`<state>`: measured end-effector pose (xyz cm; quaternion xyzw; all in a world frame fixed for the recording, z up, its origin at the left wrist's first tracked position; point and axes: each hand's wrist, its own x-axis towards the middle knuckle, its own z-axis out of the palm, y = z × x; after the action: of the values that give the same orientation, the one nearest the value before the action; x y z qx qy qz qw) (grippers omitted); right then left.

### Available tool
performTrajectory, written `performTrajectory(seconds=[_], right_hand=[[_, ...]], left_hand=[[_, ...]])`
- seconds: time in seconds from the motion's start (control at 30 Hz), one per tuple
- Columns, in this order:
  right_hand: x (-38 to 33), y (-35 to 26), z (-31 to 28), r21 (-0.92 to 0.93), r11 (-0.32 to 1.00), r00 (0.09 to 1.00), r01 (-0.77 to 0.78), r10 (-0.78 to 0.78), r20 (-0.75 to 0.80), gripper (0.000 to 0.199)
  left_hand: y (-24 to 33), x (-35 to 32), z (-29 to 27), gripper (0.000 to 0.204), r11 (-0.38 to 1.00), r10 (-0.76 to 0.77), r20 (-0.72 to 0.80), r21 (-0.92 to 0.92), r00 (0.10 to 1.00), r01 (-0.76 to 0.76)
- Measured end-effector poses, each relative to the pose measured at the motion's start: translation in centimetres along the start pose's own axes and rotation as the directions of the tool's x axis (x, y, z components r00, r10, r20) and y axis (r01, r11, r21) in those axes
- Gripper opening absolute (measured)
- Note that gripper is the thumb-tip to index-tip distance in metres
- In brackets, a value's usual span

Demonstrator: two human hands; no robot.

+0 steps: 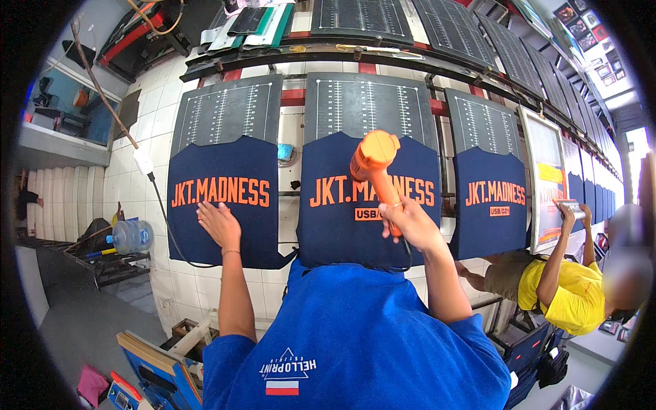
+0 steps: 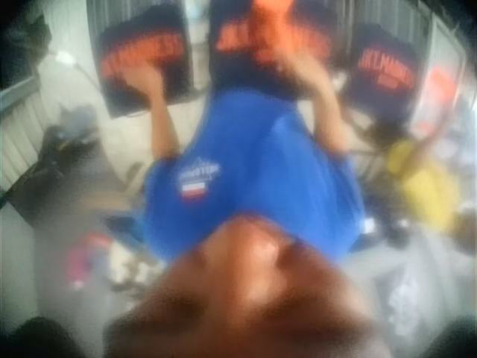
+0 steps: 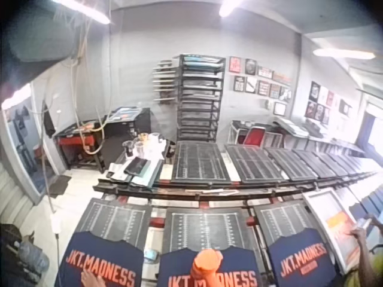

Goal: The person uses a heat gun to dry the ink on several t-shirts mounted on a screen-printing carousel while another person operates the printing screens.

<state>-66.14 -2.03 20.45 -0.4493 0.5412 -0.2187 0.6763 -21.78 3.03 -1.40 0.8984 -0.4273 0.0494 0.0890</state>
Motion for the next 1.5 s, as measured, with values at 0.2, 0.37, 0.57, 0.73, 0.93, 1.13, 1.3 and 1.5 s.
performTrajectory(seconds=[0.2,0.37,0.57,0.73,0.93,1.13,1.3,1.5], right_hand=[[-1.4,0.4,-0.4,-0.019,0.999,0.998,-0.031,0.032,0.048,0.028],[-3.1,1.2,-0.8,-0.015,0.996,0.993,-0.092,0.093,0.073,0.031],[-1.4,0.6,-0.8,0.018,1.0,1.0,-0.011,0.012,-0.021,0.031],[-2.1,0.7,-1.8,0.011,0.999,0.999,-0.039,0.039,-0.029,0.028],[-1.7,0.7,-2.0,0.005,1.0,0.999,-0.009,0.01,-0.043,0.025],[-4.5,1.4,-2.9,-0.024,0.997,0.997,-0.076,0.077,0.007,0.032],[-2.4,1.0,-3.0,0.031,0.999,0.997,-0.004,0.006,-0.073,0.03],[-2.9,1.0,-2.5,0.058,0.998,0.997,-0.017,0.022,-0.078,0.031]], left_hand=[[5.5,-5.7,-1.1,0.064,0.962,0.263,0.059,-0.091,0.963,-0.257],[9.5,-8.5,-2.4,0.066,0.886,0.44,0.101,-0.209,0.892,-0.414],[16.2,-9.7,-2.5,0.066,0.713,0.652,0.078,-0.4,0.754,-0.575],[20.1,-8.9,-2.0,0.066,0.672,0.708,0.098,-0.401,0.7,-0.623],[20.7,-10.4,-3.2,0.068,0.596,0.786,0.14,-0.432,0.602,-0.677],[20.6,-11.0,-3.7,0.069,0.611,0.77,0.125,-0.428,0.625,-0.666],[20.3,-11.5,-4.0,0.069,0.586,0.792,0.137,-0.445,0.595,-0.677],[18.9,-12.9,-4.5,0.07,0.509,0.854,0.149,-0.439,0.499,-0.74]])
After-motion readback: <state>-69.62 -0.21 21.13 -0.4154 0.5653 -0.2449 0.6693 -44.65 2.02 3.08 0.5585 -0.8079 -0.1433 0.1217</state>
